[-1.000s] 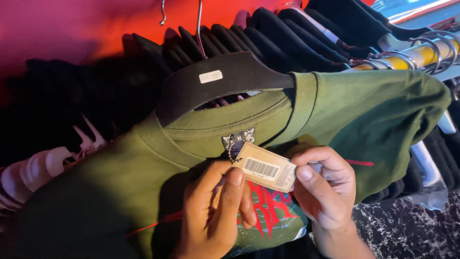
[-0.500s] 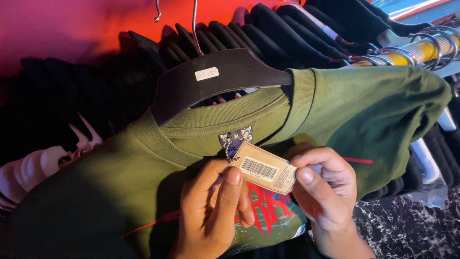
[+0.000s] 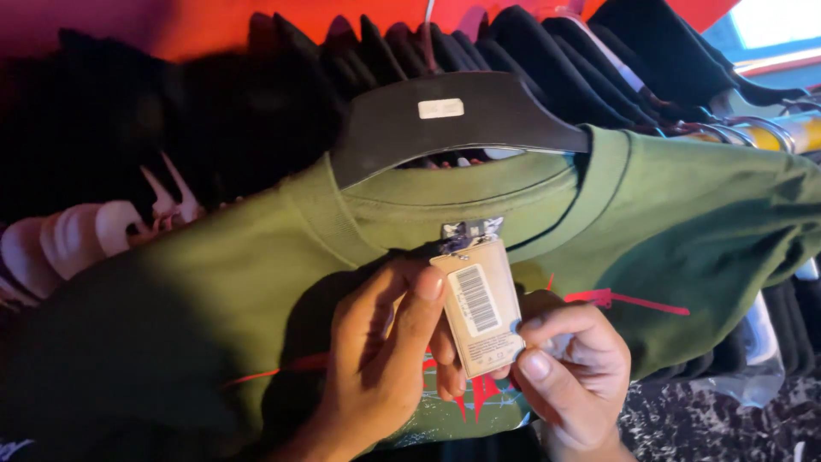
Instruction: The person holds a green t-shirt on a hanger, displaying the front graphic and then turning it to show the back design. They smooth the fabric with their hands, check the price tag, and finally place the t-shirt back on the clothing rack.
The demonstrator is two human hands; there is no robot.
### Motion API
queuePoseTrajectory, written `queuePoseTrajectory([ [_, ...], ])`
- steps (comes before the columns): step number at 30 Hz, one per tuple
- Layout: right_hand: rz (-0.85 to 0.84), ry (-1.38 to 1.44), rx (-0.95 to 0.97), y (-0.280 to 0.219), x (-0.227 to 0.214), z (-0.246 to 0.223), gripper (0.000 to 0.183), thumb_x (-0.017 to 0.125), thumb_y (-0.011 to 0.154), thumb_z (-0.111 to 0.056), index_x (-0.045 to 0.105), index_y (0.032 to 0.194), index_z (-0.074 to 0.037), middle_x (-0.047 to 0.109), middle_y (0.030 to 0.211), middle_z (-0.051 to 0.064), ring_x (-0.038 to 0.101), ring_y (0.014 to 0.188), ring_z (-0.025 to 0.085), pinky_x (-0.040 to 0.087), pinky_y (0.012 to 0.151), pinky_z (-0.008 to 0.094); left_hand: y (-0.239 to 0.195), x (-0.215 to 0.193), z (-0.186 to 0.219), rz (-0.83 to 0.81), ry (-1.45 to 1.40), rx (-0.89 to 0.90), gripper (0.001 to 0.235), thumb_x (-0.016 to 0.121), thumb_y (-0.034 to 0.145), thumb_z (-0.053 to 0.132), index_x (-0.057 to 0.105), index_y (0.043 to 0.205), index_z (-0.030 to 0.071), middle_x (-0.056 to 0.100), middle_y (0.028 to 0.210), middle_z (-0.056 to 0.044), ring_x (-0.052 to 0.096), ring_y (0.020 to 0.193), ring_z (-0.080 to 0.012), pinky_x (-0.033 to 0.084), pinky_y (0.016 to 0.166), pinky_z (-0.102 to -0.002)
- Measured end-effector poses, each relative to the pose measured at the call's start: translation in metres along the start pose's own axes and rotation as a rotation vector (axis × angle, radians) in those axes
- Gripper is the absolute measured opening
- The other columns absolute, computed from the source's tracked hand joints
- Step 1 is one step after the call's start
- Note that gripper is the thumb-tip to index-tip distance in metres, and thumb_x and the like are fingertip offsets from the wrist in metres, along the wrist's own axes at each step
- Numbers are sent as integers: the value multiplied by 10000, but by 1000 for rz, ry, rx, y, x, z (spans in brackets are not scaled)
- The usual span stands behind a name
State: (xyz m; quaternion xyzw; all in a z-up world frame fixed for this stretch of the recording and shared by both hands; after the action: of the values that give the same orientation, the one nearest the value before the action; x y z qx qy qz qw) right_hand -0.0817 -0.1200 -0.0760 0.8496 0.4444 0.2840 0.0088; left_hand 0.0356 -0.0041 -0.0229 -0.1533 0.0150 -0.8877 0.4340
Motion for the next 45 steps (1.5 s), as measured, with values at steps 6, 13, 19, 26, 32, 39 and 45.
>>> queuePoseTrajectory([
  [6, 0, 46, -20, -3, 10, 4, 166, 690, 928, -51, 579, 1029, 19, 613, 889, 234, 619, 596, 229, 513, 530, 322, 0, -5, 2, -57, -116, 15, 320, 515, 1022, 300, 590, 911, 10, 570, 492, -127, 579, 353, -191, 446, 329, -265],
  [13, -12, 46, -59, -1, 11, 8, 178, 670, 927, -60, 545, 1036, 6, 537, 814, 152, 578, 597, 202, 491, 547, 322, 0, -8, 4, -65, -104, -33, 329, 531, 1014, 315, 581, 847, 36, 552, 489, -86, 578, 357, -181, 459, 362, -270],
  [19, -30, 62, -61, -1, 9, 8, 195, 659, 944, -56, 542, 1083, 15, 558, 823, 165, 592, 640, 209, 497, 591, 336, 0, -6, 3, -66, -117, -12, 326, 531, 1018, 292, 547, 810, 41, 539, 489, -88, 576, 353, -188, 453, 346, -269],
  [26, 20, 63, -39, -5, 4, 9, 246, 695, 943, -71, 552, 1099, 56, 582, 865, 169, 604, 631, 211, 510, 593, 328, -1, -6, 0, -56, -91, -28, 317, 539, 1009, 308, 577, 841, 41, 561, 499, -86, 581, 353, -180, 459, 346, -273],
  [32, 55, -18, -49, -10, 1, 8, 303, 713, 946, -129, 592, 1146, 63, 602, 823, 156, 636, 651, 212, 527, 601, 315, -2, -5, 6, -70, 22, 61, 326, 496, 1035, 284, 550, 803, 61, 568, 489, -71, 562, 364, -140, 470, 366, -239],
  [39, -248, -761, -445, -3, 9, -11, 270, 597, 1012, -317, 726, 1066, -87, 620, 1190, 124, 684, 1075, 296, 596, 1037, 406, -9, 0, -11, -85, 223, 268, 434, 641, 952, 151, 533, 1357, 41, 630, 712, 1, 618, 629, -78, 545, 559, -238],
  [45, -237, -1034, -572, 2, 12, -7, 286, 561, 1012, -312, 684, 1157, -97, 672, 1216, 140, 679, 1158, 351, 529, 1108, 522, -3, -5, -12, -92, 59, -6, 385, 456, 822, 87, 725, 1094, 44, 833, 1072, -106, 770, 902, -156, 638, 751, -272],
])
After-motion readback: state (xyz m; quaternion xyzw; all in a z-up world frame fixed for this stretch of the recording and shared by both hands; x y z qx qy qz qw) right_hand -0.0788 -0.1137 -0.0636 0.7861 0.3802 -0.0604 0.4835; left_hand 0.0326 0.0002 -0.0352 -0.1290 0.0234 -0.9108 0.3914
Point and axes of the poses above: each hand's wrist, its own y-axis towards the middle knuckle, its own x-axis out of the palm, z = x × y, the point moved 1 cm from there along y, towards the middle knuckle
